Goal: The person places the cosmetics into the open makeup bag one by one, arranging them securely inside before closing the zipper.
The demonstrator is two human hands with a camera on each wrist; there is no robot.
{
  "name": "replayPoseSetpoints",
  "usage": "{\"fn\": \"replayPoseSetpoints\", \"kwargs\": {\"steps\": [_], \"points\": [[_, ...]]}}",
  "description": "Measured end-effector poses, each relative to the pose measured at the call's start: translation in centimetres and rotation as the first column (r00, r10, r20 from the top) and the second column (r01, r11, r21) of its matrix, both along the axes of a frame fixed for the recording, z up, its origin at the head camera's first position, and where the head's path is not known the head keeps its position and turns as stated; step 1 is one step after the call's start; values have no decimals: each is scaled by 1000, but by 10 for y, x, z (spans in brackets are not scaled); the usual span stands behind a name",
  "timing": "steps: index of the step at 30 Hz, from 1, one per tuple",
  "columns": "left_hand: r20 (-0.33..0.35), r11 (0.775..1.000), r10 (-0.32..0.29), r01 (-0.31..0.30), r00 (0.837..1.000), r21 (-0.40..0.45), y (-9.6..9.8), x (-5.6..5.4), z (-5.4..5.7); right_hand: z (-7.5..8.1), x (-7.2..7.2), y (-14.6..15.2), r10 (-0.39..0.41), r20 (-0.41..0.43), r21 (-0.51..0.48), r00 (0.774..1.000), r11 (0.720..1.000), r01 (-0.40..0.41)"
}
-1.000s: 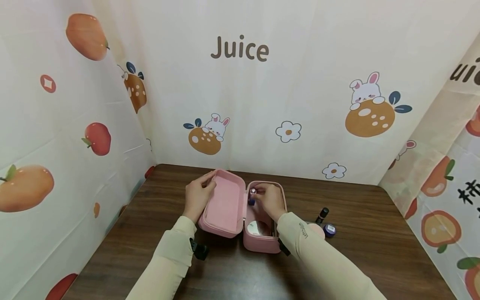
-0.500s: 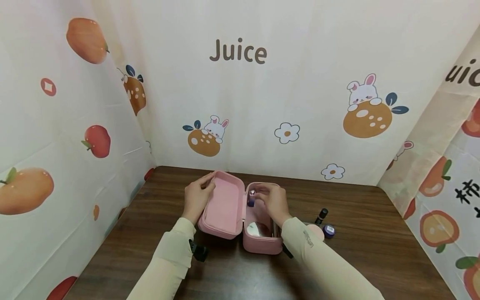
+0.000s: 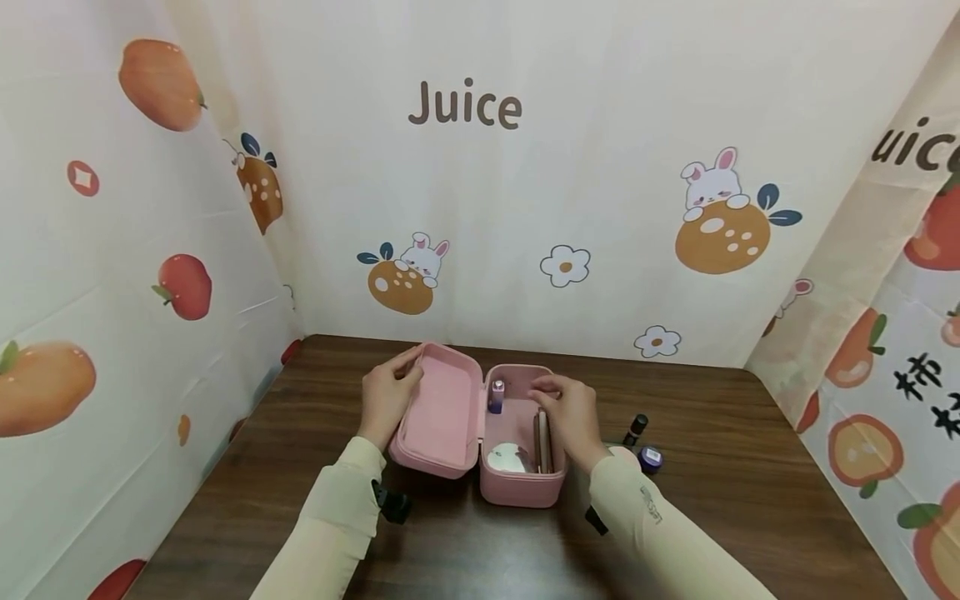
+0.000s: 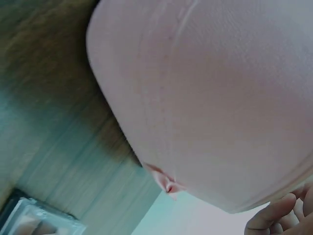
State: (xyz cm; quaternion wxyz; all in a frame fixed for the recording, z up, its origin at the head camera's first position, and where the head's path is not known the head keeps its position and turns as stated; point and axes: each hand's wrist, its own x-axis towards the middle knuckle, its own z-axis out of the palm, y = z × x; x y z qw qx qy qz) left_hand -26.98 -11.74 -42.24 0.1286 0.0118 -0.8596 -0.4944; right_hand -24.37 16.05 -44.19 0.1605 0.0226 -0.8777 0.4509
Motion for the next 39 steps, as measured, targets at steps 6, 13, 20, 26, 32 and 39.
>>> {"fn": "replayPoseSetpoints", "kwargs": {"steps": [6,13,20,26,32,39], "points": [[11,1000,9,-9,1000,12,0,-1,-1,-2,8,11,-25,12,-44,1000,999,26],[2,1000,23,-23,1000,-8,0,-3,-4,-3,12,22,-69,-2,-29,998,997,69],[11,1000,22,-22,1000,-7,0,-3,-2,-4,14,42,-139,-23,21,990,990,139],[11,1000,14,-14,1000,-14,1,-2,-1,-7,19,59,-181,-12,11,983,983,181],[-1,1000,17,-17,1000,-10,1,-2,-1,-15,21,72,-209,-45,47,977,976,211],[2,1000,25,-25,1000,-18,1,-2,-2,-25,23,88,-245,-44,35,969,969,246]]}}
